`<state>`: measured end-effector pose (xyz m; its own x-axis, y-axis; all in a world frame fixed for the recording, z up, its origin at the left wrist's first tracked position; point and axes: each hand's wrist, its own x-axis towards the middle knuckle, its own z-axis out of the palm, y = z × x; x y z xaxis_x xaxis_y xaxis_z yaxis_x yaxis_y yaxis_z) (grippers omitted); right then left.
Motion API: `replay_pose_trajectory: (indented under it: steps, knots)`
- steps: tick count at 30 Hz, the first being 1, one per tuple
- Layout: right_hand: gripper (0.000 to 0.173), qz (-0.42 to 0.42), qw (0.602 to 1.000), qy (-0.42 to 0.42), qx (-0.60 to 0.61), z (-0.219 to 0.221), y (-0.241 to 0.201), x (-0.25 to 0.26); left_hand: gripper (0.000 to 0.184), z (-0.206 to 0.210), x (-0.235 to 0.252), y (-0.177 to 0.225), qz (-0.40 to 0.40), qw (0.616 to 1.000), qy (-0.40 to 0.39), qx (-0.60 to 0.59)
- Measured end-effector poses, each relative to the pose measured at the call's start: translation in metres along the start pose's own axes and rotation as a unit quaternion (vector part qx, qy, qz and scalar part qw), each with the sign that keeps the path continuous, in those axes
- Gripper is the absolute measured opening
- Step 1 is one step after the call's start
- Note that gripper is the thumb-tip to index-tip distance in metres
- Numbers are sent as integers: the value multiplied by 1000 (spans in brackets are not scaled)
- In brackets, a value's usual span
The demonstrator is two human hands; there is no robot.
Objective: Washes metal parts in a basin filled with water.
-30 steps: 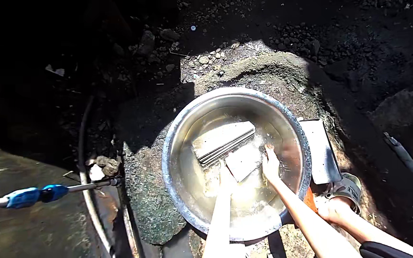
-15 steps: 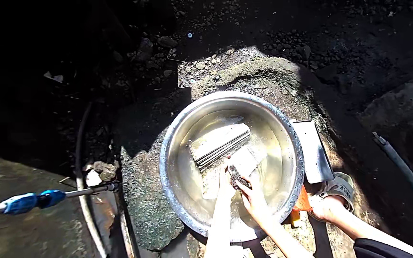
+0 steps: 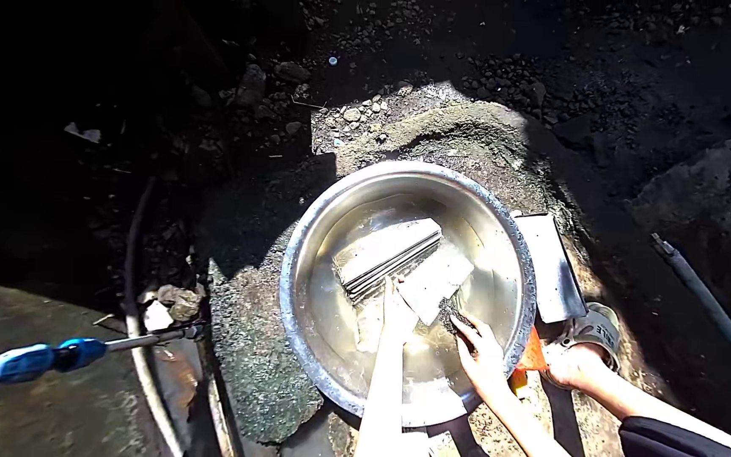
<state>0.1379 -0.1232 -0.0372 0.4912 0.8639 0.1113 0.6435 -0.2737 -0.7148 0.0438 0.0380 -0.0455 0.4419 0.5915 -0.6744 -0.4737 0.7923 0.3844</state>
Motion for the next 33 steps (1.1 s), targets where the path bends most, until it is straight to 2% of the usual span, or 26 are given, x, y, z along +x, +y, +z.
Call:
replay_pose_trajectory:
  steps: [2,5,6,9,10,12,13,15,18,21,22,24,25,27,29,30,31,33]
  knots:
    - [37,-28,999,23,18,9,-18,28,59,5,-3,-3,-12,1000,2,-11]
    - [38,-60,998,-13,31,41,-24,45,62,14,-9,2,-25,1000,16,-3]
    - [36,-53,998,-42,17,44,-20,37,58,13,-10,8,-12,999,16,31]
    - [36,32,974,-224,-9,18,11,-6,39,-5,-2,33,53,985,-22,160]
    - [34,60,975,-216,1,13,21,-17,42,-10,4,40,71,972,-23,223]
    - [31,101,990,-84,46,11,23,-5,50,-22,15,44,82,944,-5,321]
    - [33,131,988,-36,73,8,16,15,51,-30,16,39,69,933,7,352]
    - [37,161,981,-2,113,6,4,66,50,-43,7,25,32,923,28,383]
    - [45,133,991,-29,15,25,36,106,48,-67,-13,-4,3,920,59,386]
    - [46,196,972,-49,-120,59,65,91,41,-86,-21,-23,25,928,81,363]
    - [48,206,968,-56,-133,70,60,80,35,-84,-19,-28,36,936,100,336]
    - [56,213,956,-162,-122,82,30,57,35,-68,-17,-26,28,949,145,277]
    - [60,185,953,-213,-108,87,16,43,43,-60,-17,-22,13,953,153,260]
    - [56,81,950,-288,-88,95,5,26,54,-57,-9,-19,9,953,147,264]
    - [54,-56,952,-293,-63,98,16,26,58,-56,-7,-16,9,944,157,289]
    - [54,-83,951,-289,-78,97,24,30,60,-55,-8,-13,5,939,170,298]
    - [51,-59,950,-287,-107,92,30,34,60,-53,-11,-11,13,933,195,302]
    - [48,158,914,-340,-155,73,27,50,60,-54,-13,-14,40,927,224,298]
